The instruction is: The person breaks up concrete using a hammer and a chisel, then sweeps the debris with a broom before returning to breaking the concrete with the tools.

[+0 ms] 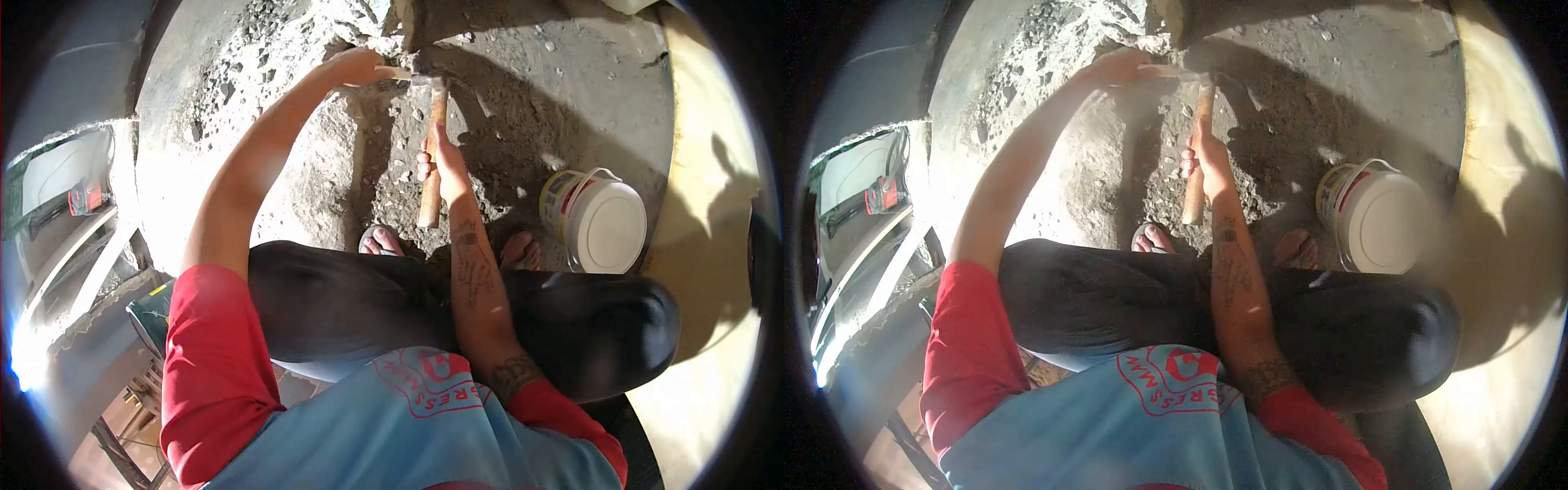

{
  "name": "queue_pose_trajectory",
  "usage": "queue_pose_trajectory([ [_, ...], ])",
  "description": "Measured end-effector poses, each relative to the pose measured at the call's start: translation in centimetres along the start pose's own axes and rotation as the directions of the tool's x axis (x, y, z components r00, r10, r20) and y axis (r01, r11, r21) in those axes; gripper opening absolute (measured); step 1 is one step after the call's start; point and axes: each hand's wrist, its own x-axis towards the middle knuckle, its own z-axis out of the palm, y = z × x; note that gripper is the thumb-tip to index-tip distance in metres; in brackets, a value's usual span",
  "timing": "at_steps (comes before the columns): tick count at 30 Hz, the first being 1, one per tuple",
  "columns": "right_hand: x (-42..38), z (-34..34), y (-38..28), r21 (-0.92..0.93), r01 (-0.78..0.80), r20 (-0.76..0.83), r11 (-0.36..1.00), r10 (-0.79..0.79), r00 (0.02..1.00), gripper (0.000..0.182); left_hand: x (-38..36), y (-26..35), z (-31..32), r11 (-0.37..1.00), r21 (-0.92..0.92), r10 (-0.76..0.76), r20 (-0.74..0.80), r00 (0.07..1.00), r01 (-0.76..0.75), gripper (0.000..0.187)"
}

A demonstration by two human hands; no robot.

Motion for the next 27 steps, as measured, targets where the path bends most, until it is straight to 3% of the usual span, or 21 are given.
queue_pose_trajectory([
  [1,0.0,-0.2,-0.3,0.008,-0.023,0.022,1.000,0.023,0.999,0.052,-1.2,0.8,-0.6,1.000,0.006,0.013,-0.025,1.000,-0.013,0.058],
  [2,0.9,-0.9,0.1,0.058,-0.033,0.101,0.998,0.027,0.995,0.048,-1.0,1.5,-1.9,0.984,0.067,-0.171,0.135,0.976,0.164,0.051],
  [3,1.0,-0.8,0.1,0.053,-0.035,0.103,0.998,0.030,0.994,0.048,-1.5,2.1,-3.2,0.984,0.065,-0.176,0.135,0.975,0.169,0.051],
  [5,1.0,-0.5,0.3,0.312,-0.031,0.215,0.950,-0.039,0.976,0.048,-2.5,2.5,-4.8,0.974,0.218,-0.080,0.050,0.996,0.068,0.033],
  [6,1.0,-0.4,0.4,0.310,-0.032,0.217,0.950,-0.038,0.975,0.048,-1.3,1.2,-2.8,0.986,0.053,-0.157,0.015,0.988,0.156,0.034],
  [7,0.9,-0.5,0.5,0.333,-0.042,0.261,0.942,-0.049,0.964,0.050,-1.4,1.2,-1.3,0.986,0.052,-0.159,0.014,0.987,0.158,0.034],
  [9,0.6,-0.9,0.7,0.378,-0.063,0.340,0.924,-0.075,0.937,0.056,-1.7,1.8,0.2,0.964,-0.265,-0.016,-0.057,0.998,0.000,0.053],
  [10,0.7,-1.1,0.7,0.375,-0.060,0.338,0.925,-0.077,0.938,0.056,-1.7,1.7,0.0,0.964,-0.268,-0.015,-0.060,0.998,-0.002,0.053],
  [13,0.9,-1.7,0.8,0.419,-0.181,0.454,0.890,-0.032,0.890,0.061,-2.2,0.7,-1.4,0.963,0.112,-0.257,0.097,0.961,0.246,0.036],
  [18,0.2,-1.1,0.1,0.346,-0.113,0.366,0.932,-0.023,0.930,0.059,-3.7,-0.1,-3.0,0.969,0.008,-0.246,-0.123,0.962,0.248,0.047],
  [21,-0.9,0.2,-1.2,0.251,-0.014,0.251,0.968,-0.051,0.967,0.046,-3.2,0.4,-3.8,0.959,-0.006,-0.283,-0.059,0.957,0.283,0.053],
  [23,-1.3,0.9,-2.1,0.010,0.151,0.074,0.988,-0.151,0.986,0.034,-3.7,1.2,-5.3,0.931,0.025,-0.364,0.000,0.932,0.364,0.049],
  [24,-2.4,1.6,-3.2,-0.048,0.162,0.009,0.986,-0.162,0.987,0.028,-3.8,0.6,-5.8,0.929,0.014,-0.371,-0.007,0.929,0.371,0.049],
  [26,-3.1,2.1,-4.7,-0.170,0.203,-0.048,0.964,-0.214,0.976,0.028,-4.0,-2.0,-6.5,0.984,-0.006,-0.178,0.107,0.978,0.180,0.043],
  [27,-3.2,2.2,-5.6,-0.281,0.235,-0.100,0.931,-0.272,0.957,0.029,-4.2,-3.2,-6.9,0.981,-0.025,-0.188,0.093,0.978,0.191,0.043],
])
